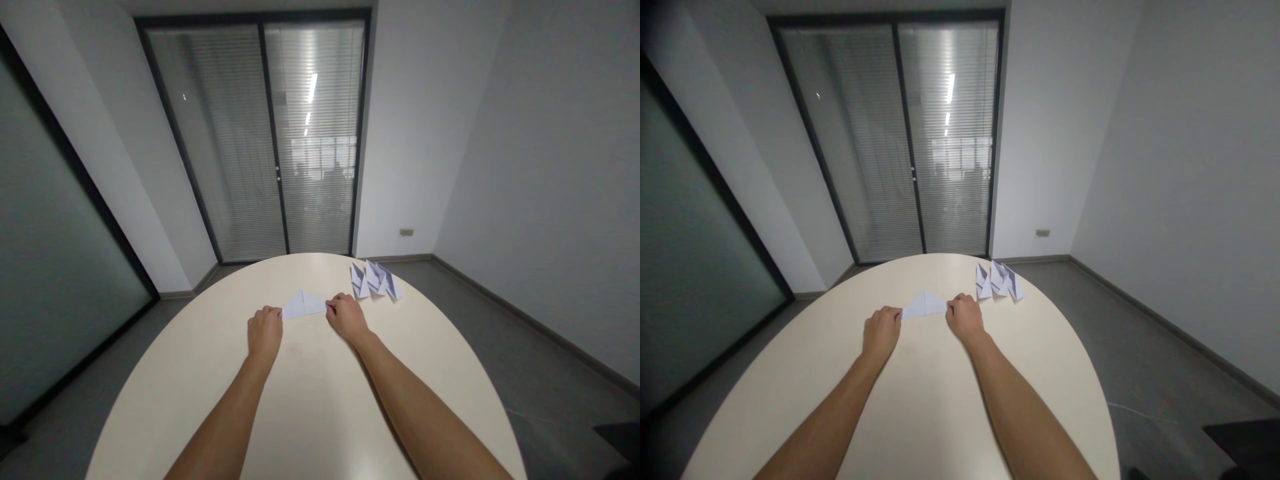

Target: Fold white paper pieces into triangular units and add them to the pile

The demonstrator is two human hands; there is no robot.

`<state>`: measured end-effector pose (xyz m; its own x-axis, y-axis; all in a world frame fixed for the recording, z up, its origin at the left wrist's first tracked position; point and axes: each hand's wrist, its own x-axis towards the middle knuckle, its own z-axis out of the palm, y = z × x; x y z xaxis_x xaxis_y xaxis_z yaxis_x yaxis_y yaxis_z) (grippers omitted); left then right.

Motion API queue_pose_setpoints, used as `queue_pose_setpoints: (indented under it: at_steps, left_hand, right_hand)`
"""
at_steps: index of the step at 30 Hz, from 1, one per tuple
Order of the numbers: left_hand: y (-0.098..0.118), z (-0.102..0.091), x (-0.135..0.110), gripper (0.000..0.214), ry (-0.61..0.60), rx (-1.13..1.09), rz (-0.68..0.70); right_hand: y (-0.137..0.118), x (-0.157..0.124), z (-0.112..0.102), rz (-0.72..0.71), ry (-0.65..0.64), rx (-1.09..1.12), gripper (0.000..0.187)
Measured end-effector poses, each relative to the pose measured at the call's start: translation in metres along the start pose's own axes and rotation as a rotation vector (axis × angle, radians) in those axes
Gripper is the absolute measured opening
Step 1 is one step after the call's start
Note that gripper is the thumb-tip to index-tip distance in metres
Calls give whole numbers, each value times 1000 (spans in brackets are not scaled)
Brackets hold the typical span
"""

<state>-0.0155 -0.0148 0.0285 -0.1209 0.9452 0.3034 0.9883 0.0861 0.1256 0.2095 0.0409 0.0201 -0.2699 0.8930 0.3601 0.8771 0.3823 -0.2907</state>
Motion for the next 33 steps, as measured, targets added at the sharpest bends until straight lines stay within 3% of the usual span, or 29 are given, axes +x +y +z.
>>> queue_pose_setpoints:
  at_steps: [4, 19, 33]
  left_hand:
    - [2, 2, 0, 35, -7, 37, 13]
    - [5, 2, -3, 34, 44, -8, 22]
    - [3, 4, -2, 31, 91, -61, 31]
  right_hand:
    - [-5, -2, -5, -27, -24, -45, 22]
    - [-7, -3, -8, -24, -26, -65, 36]
    - [-6, -2, -7, -1, 0, -26, 38]
